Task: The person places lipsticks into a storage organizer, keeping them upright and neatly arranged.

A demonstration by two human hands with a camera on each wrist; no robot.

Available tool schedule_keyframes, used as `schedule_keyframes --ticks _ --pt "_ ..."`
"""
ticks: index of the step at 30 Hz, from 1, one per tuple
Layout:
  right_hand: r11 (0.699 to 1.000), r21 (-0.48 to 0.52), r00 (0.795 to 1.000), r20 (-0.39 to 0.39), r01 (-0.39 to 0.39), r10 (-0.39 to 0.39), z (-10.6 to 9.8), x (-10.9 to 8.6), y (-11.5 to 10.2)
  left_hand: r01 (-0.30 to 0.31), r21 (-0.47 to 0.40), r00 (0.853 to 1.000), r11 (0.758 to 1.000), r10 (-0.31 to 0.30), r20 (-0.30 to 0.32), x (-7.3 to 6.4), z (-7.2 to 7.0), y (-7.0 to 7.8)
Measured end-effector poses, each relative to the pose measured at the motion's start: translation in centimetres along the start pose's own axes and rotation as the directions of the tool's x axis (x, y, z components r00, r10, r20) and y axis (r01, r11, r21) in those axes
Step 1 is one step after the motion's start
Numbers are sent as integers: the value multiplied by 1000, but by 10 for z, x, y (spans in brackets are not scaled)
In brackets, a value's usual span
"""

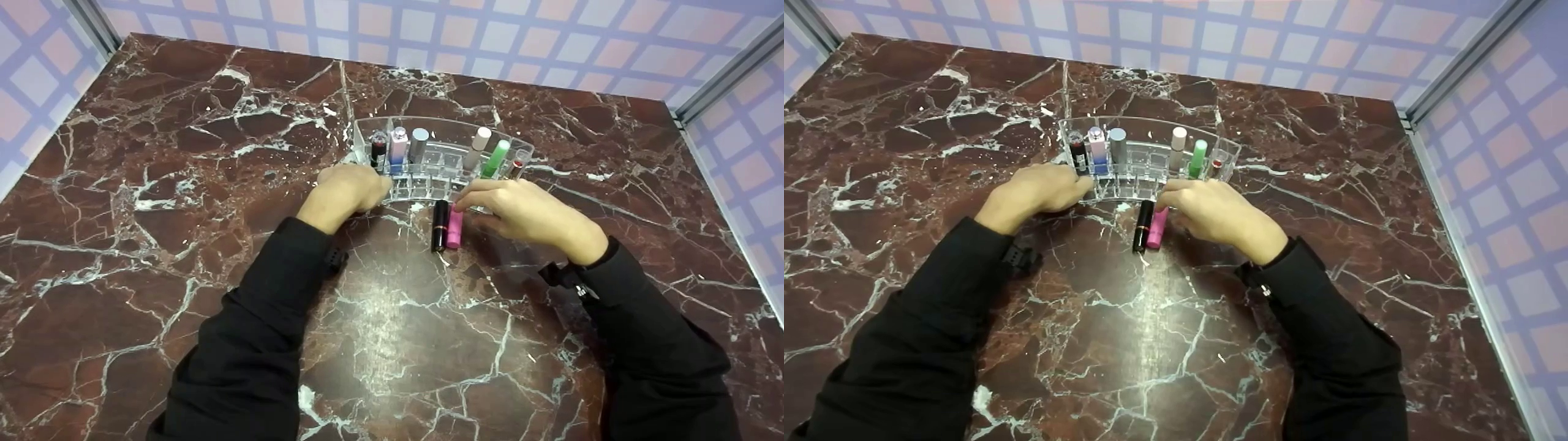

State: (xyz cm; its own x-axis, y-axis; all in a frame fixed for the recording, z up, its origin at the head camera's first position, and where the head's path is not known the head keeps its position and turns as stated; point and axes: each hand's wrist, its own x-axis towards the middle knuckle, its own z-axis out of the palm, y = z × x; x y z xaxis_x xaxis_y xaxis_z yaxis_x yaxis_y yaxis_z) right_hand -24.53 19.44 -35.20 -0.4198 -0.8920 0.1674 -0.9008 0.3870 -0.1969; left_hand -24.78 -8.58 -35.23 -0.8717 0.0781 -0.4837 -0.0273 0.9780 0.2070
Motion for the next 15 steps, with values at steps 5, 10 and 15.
schedule_keyframes --ticks 5,10,15 --pt "1000 -1 1000 10 5 -5 2 1 1 -1 2 1000 1000 1 1 0 0 0" --pt "1000 1 1000 9 19 -19 5 1 3 6 5 1000 1000 -6 4 1 0 0" --pt "1000 7 1000 3 30 -30 5 0 4 6 2 1000 1000 -6 2 1 0 1"
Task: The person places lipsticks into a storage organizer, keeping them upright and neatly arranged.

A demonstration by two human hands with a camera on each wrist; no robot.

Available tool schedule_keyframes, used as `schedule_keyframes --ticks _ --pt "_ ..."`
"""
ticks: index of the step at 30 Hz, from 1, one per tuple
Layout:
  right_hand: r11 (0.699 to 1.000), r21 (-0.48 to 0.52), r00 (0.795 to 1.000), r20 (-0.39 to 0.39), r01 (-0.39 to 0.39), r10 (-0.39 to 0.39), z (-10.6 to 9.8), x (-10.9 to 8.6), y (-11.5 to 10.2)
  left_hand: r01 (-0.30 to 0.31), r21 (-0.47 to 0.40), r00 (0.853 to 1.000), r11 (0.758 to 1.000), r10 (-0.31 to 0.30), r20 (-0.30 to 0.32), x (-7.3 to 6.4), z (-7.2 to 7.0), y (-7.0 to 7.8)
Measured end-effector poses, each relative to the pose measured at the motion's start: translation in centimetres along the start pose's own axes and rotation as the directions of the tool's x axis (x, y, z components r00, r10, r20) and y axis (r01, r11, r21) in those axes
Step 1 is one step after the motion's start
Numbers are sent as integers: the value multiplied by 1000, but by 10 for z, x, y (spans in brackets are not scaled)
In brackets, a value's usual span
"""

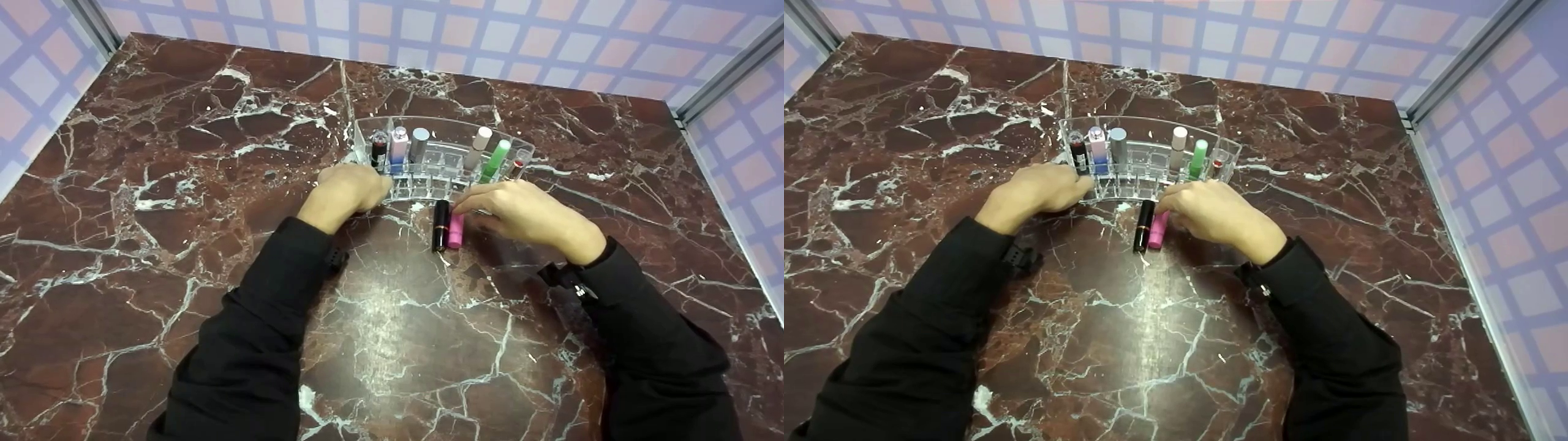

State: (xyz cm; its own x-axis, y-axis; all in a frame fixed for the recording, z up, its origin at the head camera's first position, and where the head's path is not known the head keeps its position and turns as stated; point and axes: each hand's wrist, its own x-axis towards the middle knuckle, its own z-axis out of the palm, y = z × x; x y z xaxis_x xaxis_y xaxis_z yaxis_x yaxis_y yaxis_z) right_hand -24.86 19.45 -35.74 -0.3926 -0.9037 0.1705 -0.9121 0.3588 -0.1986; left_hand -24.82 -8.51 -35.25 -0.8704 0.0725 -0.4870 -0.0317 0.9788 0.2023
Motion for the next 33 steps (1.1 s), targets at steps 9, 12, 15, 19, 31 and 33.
schedule_keyframes --ticks 9,12,15,19,31,33 --pt "1000 -10 1000 -10 -5 4 0 -1 2 6 0 1000 1000 -6 6 1 1 0" --pt "1000 -10 1000 -16 -1 0 0 -1 2 12 1 1000 1000 -12 6 1 1 0" --pt "1000 -15 1000 -15 -12 11 1 -2 2 15 0 1000 1000 -15 9 1 1 0" --pt "999 -28 999 -4 -43 43 1 -3 2 12 7 1000 1000 -12 15 2 0 1" --pt "997 -51 998 19 -64 65 3 -2 2 1 8 1000 1000 -1 8 1 0 0" --pt "996 -52 997 22 -66 67 2 -2 2 4 10 1000 1000 -4 11 2 0 0"
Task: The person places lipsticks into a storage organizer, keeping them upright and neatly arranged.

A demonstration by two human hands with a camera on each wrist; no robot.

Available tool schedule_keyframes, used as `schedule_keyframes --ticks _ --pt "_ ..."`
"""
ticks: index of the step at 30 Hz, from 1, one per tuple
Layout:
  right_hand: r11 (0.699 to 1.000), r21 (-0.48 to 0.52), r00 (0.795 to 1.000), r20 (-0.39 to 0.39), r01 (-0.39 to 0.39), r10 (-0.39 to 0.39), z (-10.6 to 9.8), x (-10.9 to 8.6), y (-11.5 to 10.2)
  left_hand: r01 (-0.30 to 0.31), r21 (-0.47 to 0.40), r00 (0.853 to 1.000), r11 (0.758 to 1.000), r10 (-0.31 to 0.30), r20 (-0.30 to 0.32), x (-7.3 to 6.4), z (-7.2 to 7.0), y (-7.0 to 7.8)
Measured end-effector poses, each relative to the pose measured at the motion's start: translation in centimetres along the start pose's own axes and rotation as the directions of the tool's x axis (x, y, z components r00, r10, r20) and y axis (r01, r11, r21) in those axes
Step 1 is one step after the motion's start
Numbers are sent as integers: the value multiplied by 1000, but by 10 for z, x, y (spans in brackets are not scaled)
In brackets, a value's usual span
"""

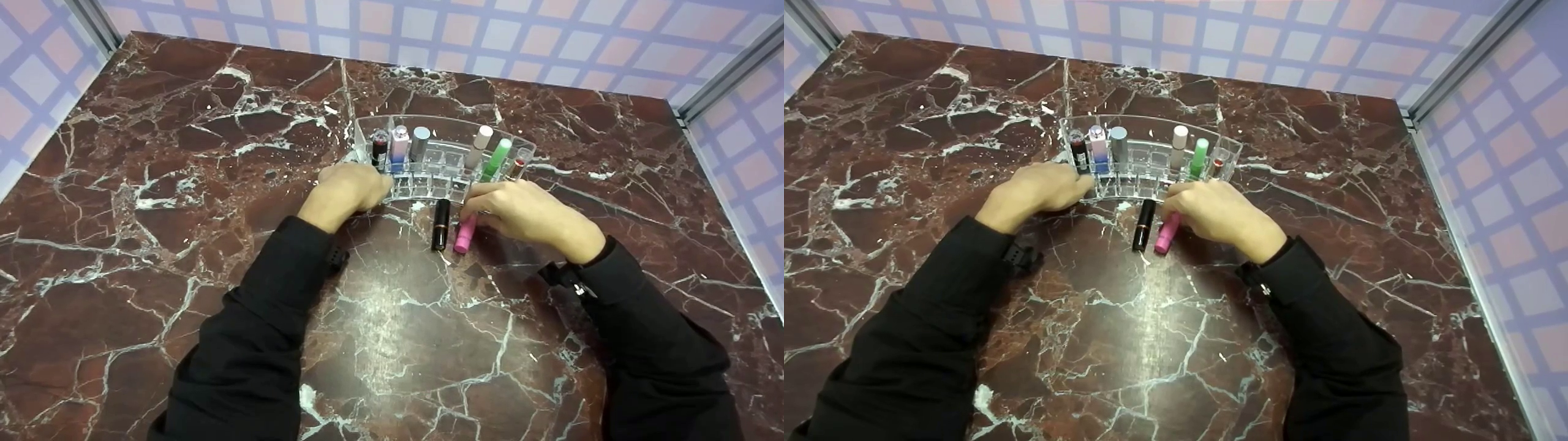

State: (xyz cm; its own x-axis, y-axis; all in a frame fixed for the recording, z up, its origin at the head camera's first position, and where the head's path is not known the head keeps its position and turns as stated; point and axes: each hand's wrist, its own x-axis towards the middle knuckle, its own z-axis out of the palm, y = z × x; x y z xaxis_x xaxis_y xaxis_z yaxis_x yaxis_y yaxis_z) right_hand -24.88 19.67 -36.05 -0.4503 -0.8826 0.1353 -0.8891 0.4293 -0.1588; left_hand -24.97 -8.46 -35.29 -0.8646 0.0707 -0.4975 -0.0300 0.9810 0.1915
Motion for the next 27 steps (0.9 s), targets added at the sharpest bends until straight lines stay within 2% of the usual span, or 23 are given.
schedule_keyframes --ticks 9,17,27 --pt "1000 16 999 40 -1 0 1 0 1 -9 -10 1000 1000 9 -1 0 0 -1" --pt "1000 23 999 41 5 -6 2 -1 2 -1 -6 1000 1000 1 14 1 0 1" --pt "1000 5 998 58 -4 4 2 0 0 0 -13 1000 1000 -1 -5 1 1 0"
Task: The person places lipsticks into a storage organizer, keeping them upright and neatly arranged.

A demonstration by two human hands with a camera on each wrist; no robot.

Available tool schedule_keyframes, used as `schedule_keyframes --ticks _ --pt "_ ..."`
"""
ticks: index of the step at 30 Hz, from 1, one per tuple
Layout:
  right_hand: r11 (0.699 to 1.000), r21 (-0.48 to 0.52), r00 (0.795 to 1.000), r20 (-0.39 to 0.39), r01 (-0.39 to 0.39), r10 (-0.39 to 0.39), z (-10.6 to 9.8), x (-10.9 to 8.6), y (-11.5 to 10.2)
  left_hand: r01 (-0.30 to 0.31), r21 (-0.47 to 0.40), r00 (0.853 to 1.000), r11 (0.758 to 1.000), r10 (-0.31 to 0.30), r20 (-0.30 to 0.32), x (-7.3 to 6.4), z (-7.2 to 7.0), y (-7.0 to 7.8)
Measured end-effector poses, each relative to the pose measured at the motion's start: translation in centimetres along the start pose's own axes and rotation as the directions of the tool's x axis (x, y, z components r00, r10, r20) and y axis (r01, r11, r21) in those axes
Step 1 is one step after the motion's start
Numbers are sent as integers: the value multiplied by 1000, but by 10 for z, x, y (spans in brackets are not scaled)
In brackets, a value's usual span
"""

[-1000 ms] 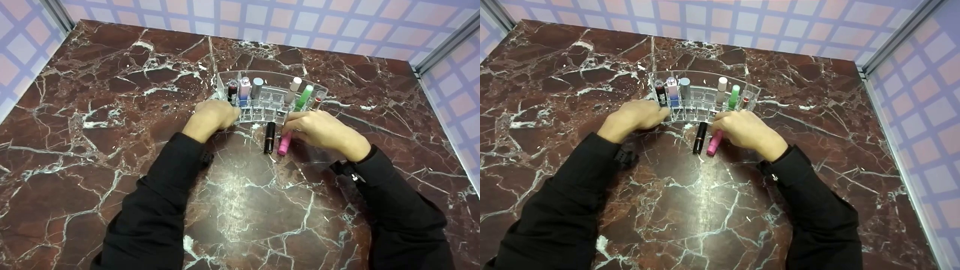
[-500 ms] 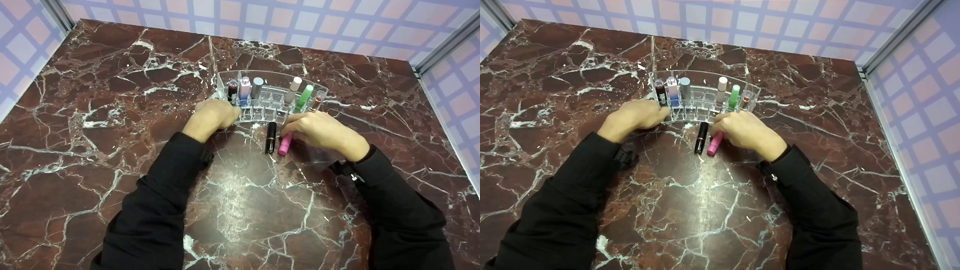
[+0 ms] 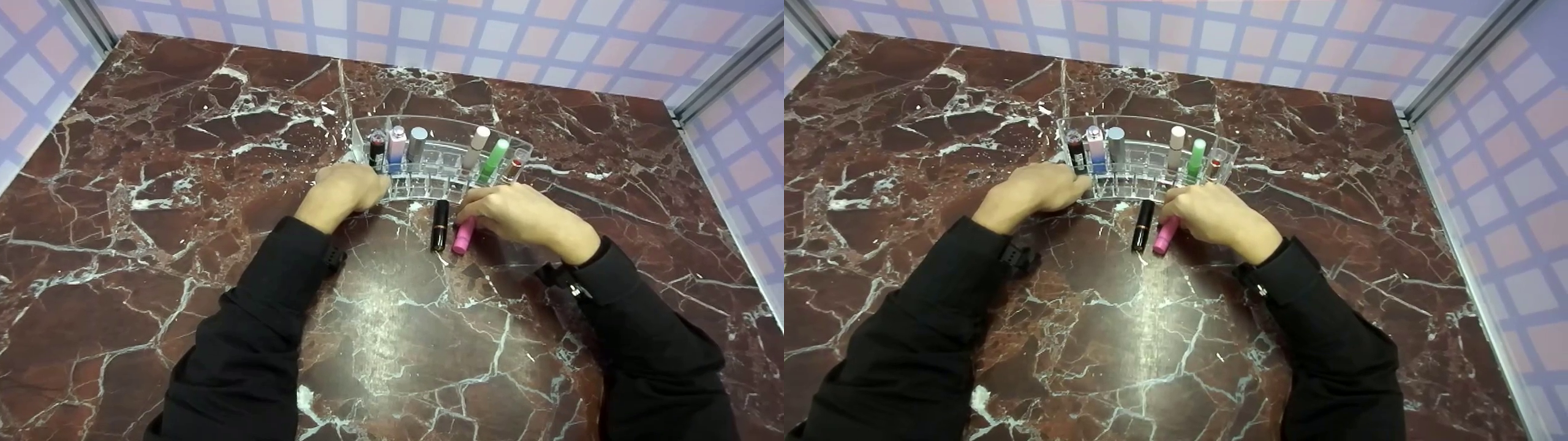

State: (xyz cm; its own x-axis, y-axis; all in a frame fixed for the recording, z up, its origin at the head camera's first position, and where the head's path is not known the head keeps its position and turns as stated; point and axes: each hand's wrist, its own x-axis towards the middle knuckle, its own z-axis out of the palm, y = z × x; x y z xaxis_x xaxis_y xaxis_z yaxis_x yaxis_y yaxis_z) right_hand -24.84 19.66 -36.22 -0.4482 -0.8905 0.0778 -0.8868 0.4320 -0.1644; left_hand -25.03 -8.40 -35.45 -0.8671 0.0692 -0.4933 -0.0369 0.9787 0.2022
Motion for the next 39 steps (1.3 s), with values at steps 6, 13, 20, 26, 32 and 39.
schedule_keyframes --ticks 6,13,20,26,32,39 --pt "1000 -19 1000 -10 -8 8 2 2 -3 -5 17 1000 1000 4 9 0 0 -1" --pt "999 -31 1000 -3 -9 9 0 4 -5 -47 -56 999 997 47 5 -4 -3 -5" --pt "999 30 999 -2 38 -38 -22 9 -3 -82 -117 995 990 87 39 -6 -5 -8" --pt "998 66 995 -98 21 -14 -52 18 -7 -41 -192 994 980 59 87 -10 -8 -14" --pt "996 52 984 -158 -73 80 -62 22 -10 -65 -176 990 982 85 112 -14 -13 -14" --pt "995 6 977 -189 -95 95 -52 25 -5 -222 -62 972 973 226 62 -30 -24 -2"
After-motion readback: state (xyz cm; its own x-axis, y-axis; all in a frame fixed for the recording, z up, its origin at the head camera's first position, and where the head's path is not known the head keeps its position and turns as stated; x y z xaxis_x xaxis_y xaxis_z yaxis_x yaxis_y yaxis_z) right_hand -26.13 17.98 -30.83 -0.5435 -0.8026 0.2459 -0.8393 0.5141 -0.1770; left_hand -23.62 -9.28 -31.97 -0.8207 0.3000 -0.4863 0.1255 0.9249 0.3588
